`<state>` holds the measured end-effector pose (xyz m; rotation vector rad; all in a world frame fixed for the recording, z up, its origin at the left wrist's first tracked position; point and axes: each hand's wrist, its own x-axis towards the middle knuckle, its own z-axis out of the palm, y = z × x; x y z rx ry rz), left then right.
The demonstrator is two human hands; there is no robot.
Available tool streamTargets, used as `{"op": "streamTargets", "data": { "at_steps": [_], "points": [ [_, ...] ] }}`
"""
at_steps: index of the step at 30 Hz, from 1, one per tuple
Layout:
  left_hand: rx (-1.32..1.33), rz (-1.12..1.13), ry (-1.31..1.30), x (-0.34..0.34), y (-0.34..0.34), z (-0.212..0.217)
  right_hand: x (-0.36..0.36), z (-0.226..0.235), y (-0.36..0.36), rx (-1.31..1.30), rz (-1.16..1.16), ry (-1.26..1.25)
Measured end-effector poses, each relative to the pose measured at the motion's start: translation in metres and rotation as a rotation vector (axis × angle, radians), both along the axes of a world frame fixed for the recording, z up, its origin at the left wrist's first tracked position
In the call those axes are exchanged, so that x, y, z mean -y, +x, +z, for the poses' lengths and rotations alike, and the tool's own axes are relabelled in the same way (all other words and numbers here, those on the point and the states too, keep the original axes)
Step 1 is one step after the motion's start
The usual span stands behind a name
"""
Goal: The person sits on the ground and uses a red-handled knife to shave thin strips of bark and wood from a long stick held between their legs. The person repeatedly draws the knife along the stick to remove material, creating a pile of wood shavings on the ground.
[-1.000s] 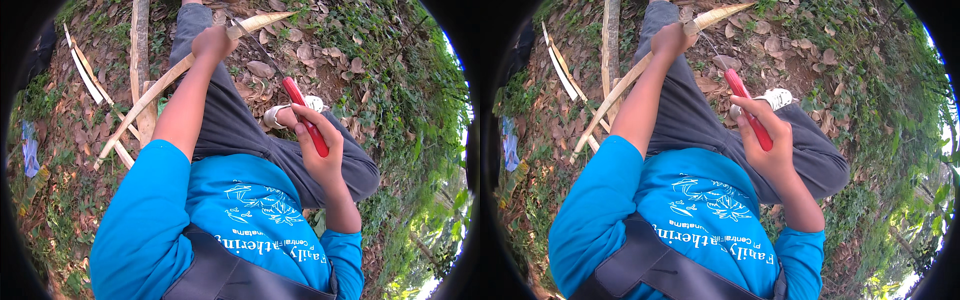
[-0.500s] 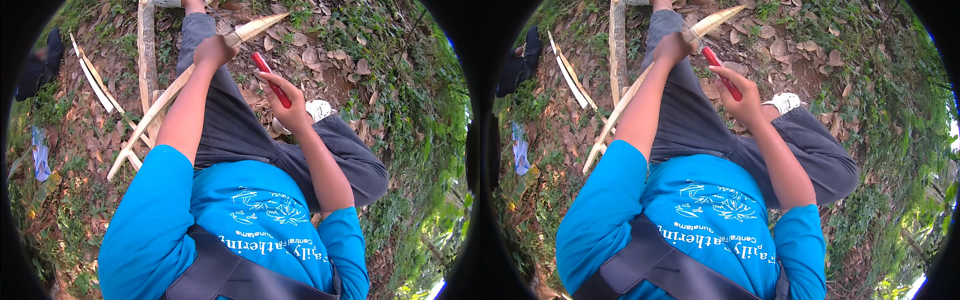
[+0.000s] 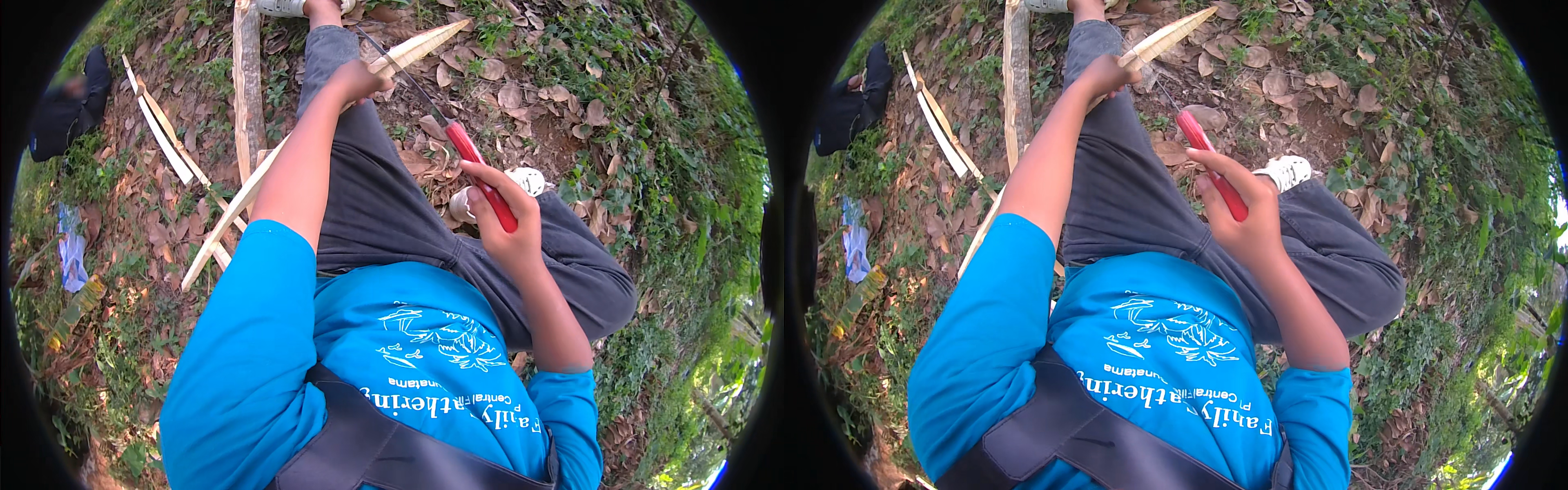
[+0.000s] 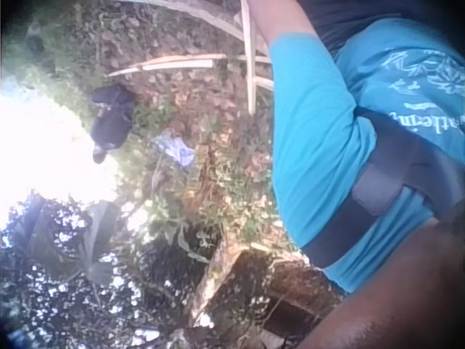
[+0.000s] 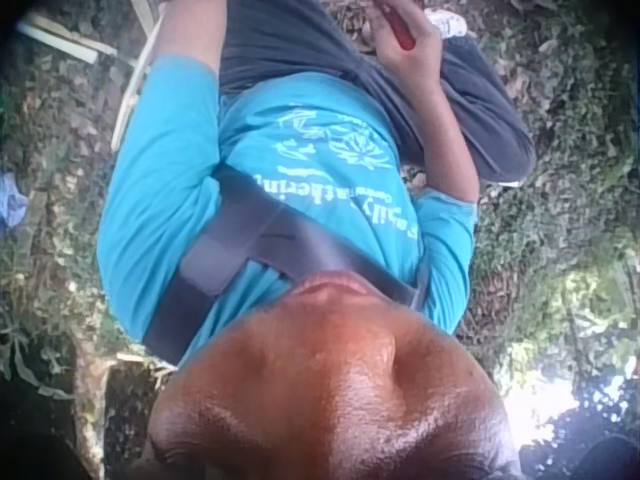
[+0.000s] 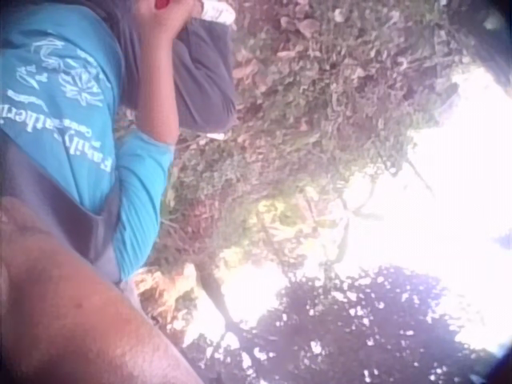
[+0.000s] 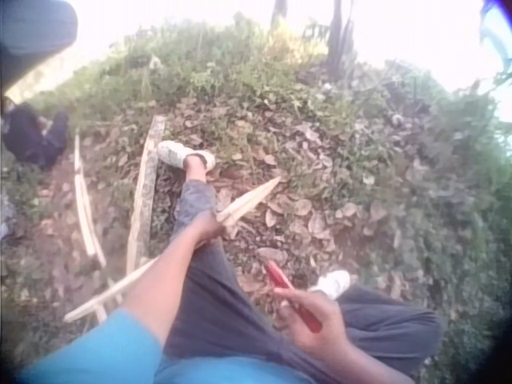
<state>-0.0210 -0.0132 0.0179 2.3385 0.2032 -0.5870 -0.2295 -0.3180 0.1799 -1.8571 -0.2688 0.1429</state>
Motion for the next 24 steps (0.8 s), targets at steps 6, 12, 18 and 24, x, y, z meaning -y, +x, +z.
{"op": "streamTargets", "data": {
  "at_steps": [6,12,18,24],
  "points": [
    [0.037,0.031,0.217,0.019,-0.014,0.020,0.010,0.020,-0.020,0.104,-0.005,-0.053],
    [0.066,0.081,0.268,0.026,-0.023,0.044,-0.071,-0.036,0.050,0.163,-0.083,0.014],
    [0.042,0.021,0.092,0.001,-0.023,0.012,-0.042,-0.055,0.047,0.007,0.020,0.119],
    [-0.024,-0.010,-0.105,-0.007,-0.015,0.022,-0.027,-0.065,0.042,-0.018,0.043,0.106]
  ]
}}
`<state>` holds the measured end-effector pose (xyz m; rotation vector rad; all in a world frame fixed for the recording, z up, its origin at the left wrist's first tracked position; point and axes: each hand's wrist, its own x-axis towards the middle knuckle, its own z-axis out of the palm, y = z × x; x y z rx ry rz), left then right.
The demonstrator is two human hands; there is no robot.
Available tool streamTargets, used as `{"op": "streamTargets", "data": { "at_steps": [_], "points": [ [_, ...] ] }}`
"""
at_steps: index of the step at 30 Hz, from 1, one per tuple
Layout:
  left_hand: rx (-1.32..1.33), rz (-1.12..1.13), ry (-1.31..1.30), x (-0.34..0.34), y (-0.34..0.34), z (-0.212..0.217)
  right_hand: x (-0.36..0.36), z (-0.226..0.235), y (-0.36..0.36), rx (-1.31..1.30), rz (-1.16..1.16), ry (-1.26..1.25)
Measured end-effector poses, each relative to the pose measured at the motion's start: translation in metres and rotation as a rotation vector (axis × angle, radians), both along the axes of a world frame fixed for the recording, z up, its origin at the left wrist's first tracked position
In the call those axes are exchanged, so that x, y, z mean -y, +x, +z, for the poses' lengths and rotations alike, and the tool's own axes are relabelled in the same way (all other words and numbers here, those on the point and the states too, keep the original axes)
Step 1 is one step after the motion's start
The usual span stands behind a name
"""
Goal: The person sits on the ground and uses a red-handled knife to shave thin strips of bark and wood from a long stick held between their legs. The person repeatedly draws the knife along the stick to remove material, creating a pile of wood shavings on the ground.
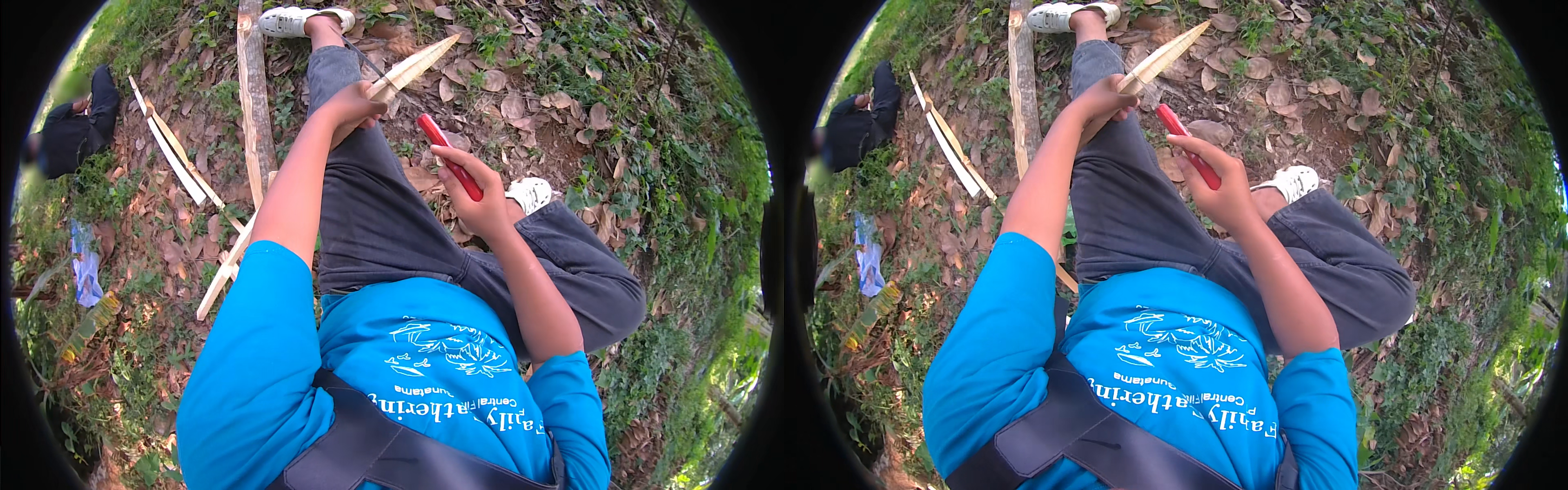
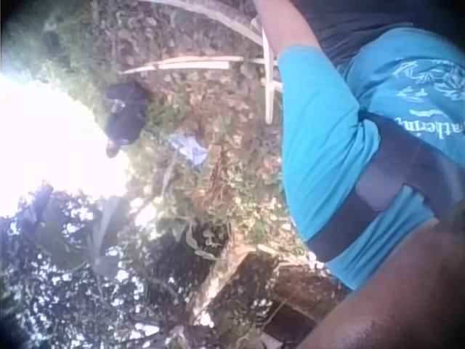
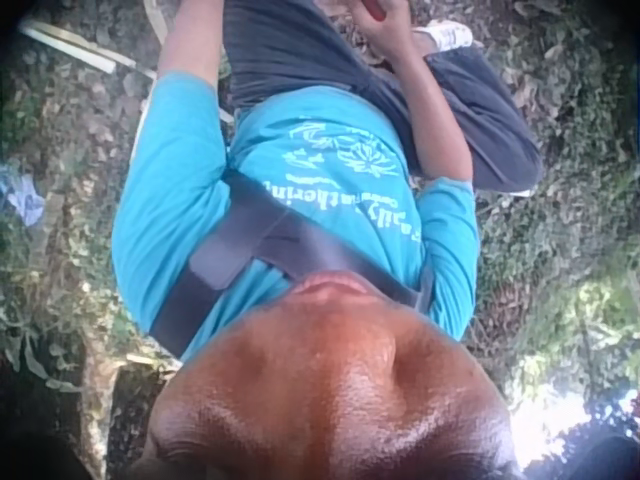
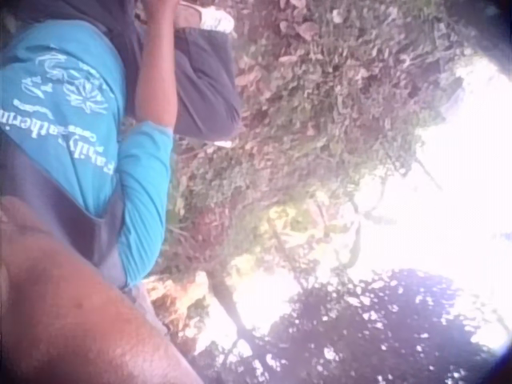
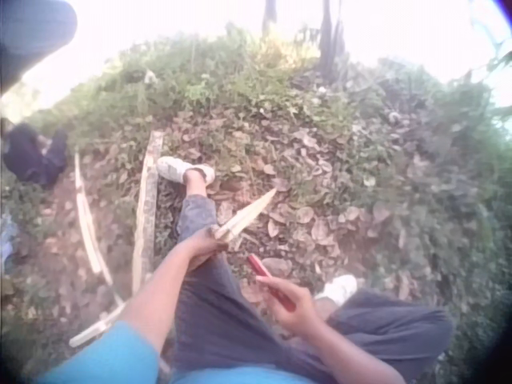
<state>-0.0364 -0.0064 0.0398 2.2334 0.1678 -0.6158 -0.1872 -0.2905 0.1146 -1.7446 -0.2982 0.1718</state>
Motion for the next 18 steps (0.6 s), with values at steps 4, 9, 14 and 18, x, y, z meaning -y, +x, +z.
{"op": "streamTargets", "data": {
  "at_steps": [4,9,14,18],
  "points": [
    [0.284,0.028,0.435,0.027,-0.028,0.018,-0.013,0.015,0.006,-0.004,0.019,-0.004],
    [0.155,0.101,0.581,0.031,-0.018,0.017,-0.033,0.013,0.016,0.094,-0.001,-0.049],
    [0.152,0.079,0.544,0.024,-0.004,0.017,-0.004,0.008,0.001,0.076,0.001,-0.046],
    [0.167,0.070,0.577,0.029,-0.010,0.014,0.023,0.048,-0.034,-0.013,-0.032,-0.105]
  ]
}}
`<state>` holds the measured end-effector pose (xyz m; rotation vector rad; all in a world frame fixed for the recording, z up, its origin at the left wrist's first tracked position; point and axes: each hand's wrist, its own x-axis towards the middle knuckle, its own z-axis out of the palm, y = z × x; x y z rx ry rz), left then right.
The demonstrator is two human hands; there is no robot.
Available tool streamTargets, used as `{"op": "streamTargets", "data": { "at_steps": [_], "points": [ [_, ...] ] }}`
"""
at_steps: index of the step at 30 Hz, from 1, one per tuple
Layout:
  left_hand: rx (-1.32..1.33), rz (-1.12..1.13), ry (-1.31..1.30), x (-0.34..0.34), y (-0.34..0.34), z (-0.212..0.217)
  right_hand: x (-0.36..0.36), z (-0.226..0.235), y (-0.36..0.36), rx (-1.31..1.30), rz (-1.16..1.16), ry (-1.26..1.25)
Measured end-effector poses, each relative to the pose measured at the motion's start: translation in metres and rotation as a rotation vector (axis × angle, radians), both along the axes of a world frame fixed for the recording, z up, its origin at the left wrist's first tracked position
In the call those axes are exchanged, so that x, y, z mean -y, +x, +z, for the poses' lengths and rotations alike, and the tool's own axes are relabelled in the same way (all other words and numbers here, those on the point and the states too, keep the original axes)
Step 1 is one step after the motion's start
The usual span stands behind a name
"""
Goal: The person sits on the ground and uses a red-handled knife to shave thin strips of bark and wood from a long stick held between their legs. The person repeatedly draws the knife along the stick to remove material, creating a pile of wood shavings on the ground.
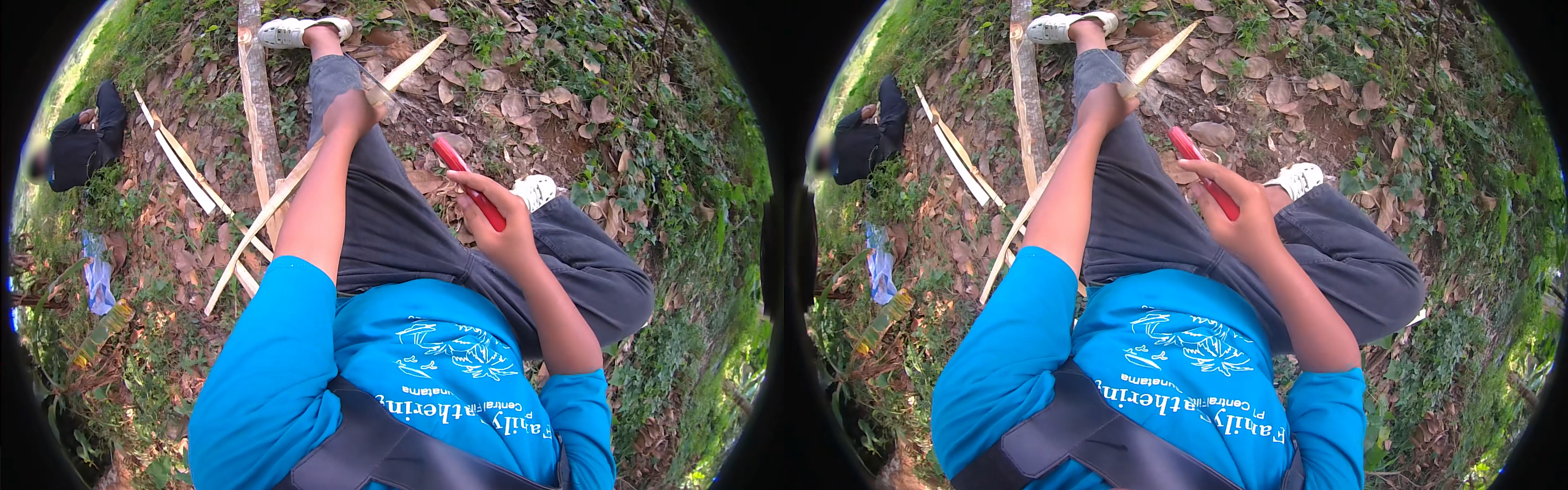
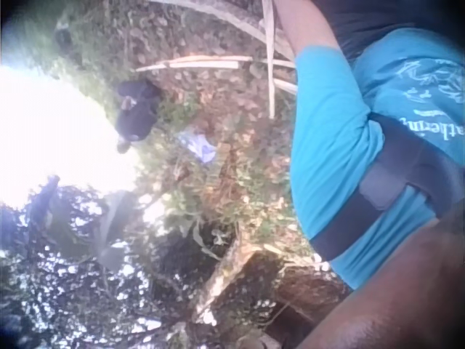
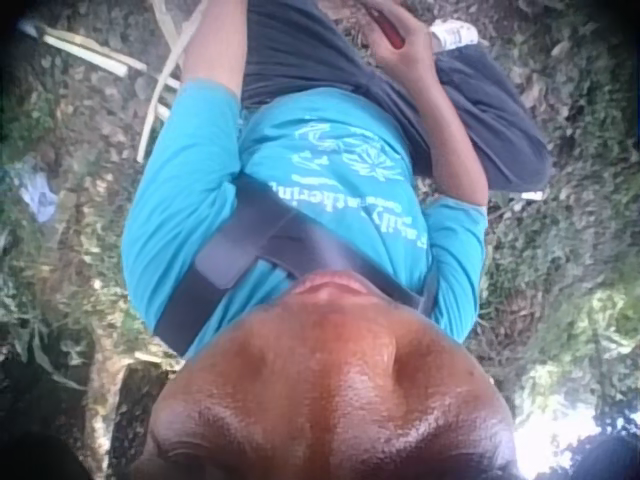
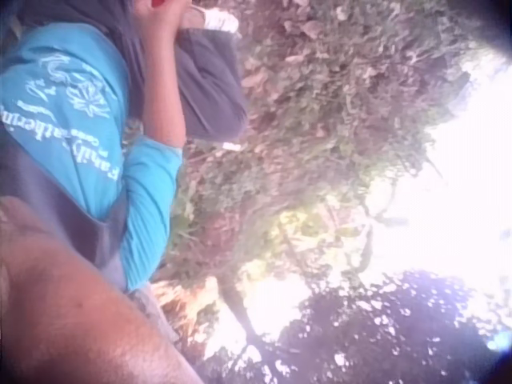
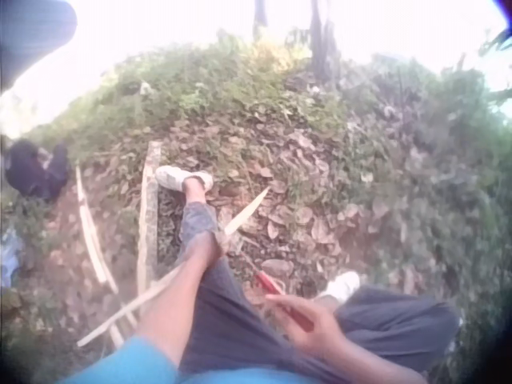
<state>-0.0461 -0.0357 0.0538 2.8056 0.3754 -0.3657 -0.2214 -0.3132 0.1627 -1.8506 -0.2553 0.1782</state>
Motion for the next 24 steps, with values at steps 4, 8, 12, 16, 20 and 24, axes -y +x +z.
{"op": "streamTargets", "data": {
  "at_steps": [4,8,12,16,20,24],
  "points": [
    [0.029,0.020,-0.006,0.003,-0.009,0.007,0.010,0.036,-0.015,0.031,0.038,-0.053],
    [0.066,0.021,0.038,0.017,-0.014,0.007,-0.028,0.018,0.017,0.064,-0.042,-0.012],
    [0.073,0.060,0.057,0.010,-0.006,0.008,-0.079,-0.011,0.052,0.119,-0.041,-0.049],
    [0.044,0.000,-0.010,-0.012,-0.002,-0.006,-0.060,-0.035,0.064,0.106,0.022,0.061],
    [-0.231,0.003,-0.499,-0.034,0.015,-0.016,-0.032,-0.056,0.058,0.063,0.091,0.047],
    [-0.184,0.021,-0.726,-0.032,0.013,-0.015,-0.032,-0.064,0.058,0.061,0.083,0.081]
  ]
}}
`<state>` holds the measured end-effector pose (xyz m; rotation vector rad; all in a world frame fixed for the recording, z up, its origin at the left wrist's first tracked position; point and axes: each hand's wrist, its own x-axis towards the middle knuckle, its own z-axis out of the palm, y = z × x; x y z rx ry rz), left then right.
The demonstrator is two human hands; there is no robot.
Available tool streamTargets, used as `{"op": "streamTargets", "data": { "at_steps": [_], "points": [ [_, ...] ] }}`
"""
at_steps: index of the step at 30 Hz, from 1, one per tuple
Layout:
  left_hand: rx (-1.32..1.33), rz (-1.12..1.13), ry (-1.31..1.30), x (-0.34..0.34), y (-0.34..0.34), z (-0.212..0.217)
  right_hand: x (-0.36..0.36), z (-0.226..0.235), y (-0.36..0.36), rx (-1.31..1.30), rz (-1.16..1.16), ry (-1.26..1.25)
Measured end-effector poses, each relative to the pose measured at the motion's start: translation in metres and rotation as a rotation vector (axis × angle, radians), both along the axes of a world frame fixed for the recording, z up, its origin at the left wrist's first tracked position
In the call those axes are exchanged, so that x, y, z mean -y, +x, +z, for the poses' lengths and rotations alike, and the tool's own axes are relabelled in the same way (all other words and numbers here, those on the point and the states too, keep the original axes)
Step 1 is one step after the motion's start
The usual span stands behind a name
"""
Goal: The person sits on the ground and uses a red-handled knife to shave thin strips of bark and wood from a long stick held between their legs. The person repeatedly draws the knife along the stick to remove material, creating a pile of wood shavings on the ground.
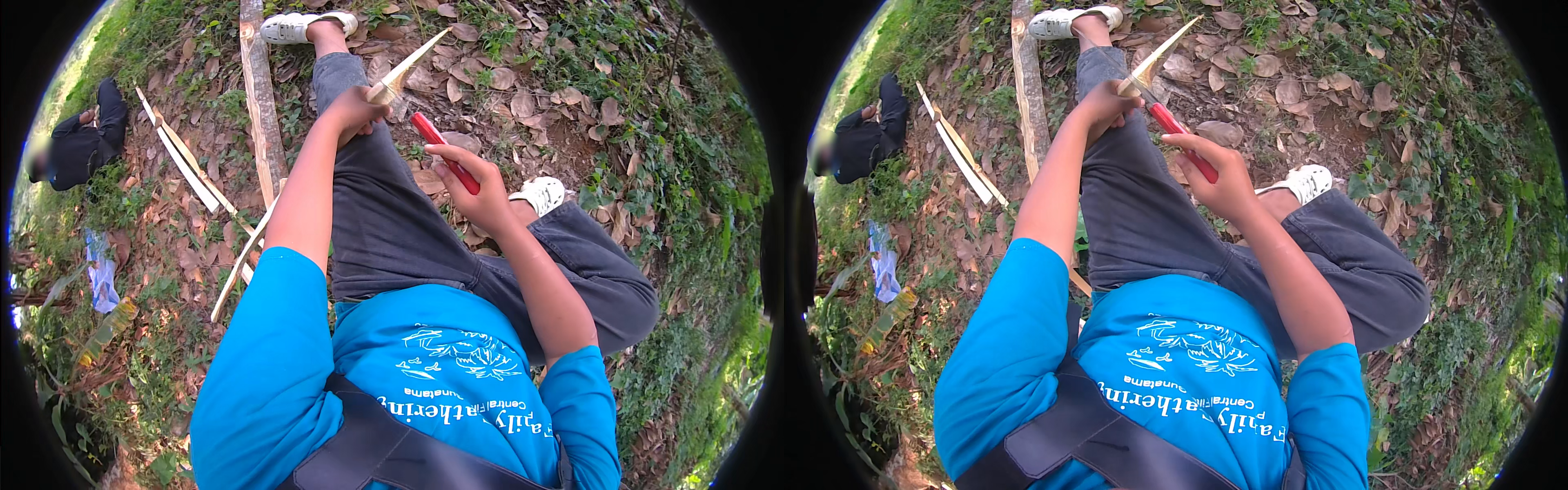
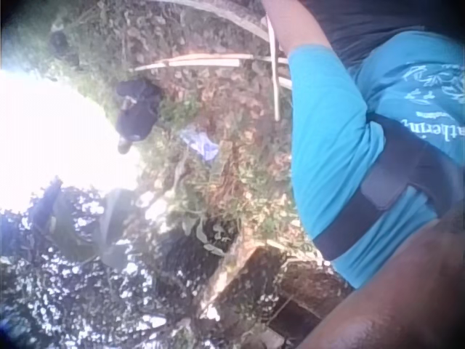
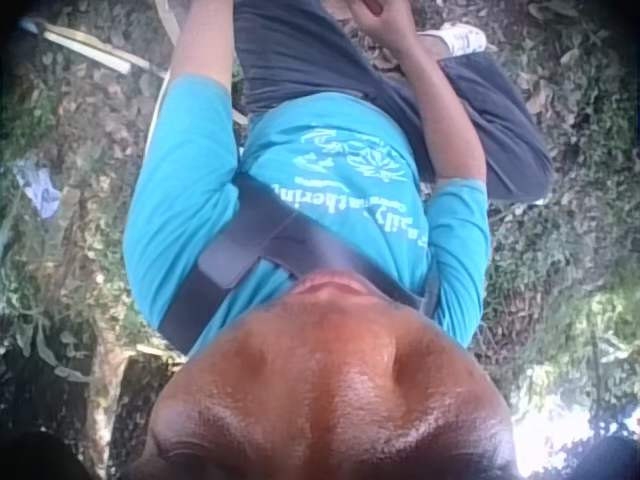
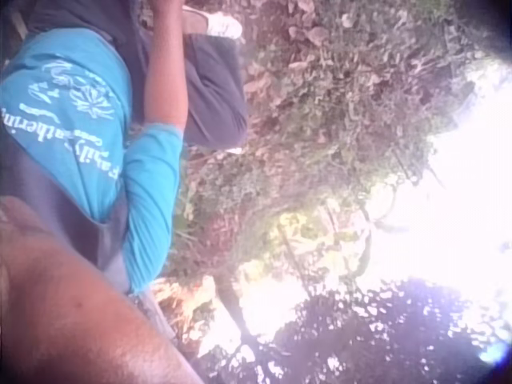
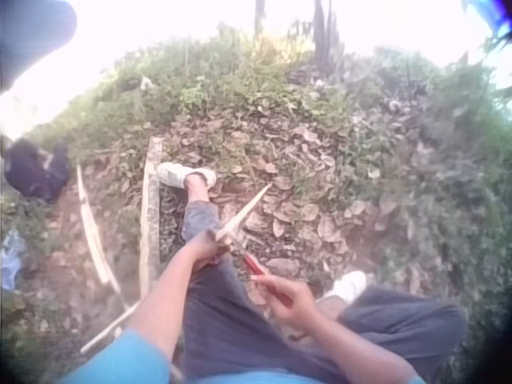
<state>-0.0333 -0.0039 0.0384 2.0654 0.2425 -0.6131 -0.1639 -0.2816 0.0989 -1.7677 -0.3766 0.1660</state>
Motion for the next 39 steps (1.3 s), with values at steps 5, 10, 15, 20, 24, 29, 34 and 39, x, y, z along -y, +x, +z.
{"op": "streamTargets", "data": {
  "at_steps": [5,10,15,20,24,29,34,39],
  "points": [
    [0.341,-0.041,0.683,0.024,-0.020,0.020,-0.012,0.017,0.003,0.032,-0.017,0.040],
    [0.196,-0.132,0.622,0.009,-0.002,0.002,-0.013,0.026,0.005,-0.023,0.013,0.000],
    [0.082,-0.083,0.380,0.001,0.007,-0.007,0.018,0.035,-0.022,-0.033,-0.007,-0.055],
    [0.118,-0.096,0.410,0.006,0.002,-0.001,0.035,0.064,-0.050,-0.067,-0.024,-0.064],
    [0.276,-0.093,0.528,0.014,-0.006,0.001,0.014,0.079,-0.047,-0.074,-0.044,-0.079],
    [0.266,-0.041,0.586,0.013,-0.009,0.002,-0.014,0.062,-0.017,-0.081,-0.074,-0.051],
    [0.213,-0.099,0.411,0.000,-0.002,0.000,0.002,0.046,-0.018,-0.125,-0.056,0.039],
    [-0.132,-0.198,-0.134,-0.011,0.000,0.016,0.023,0.056,-0.030,-0.206,-0.012,0.015]
  ]
}}
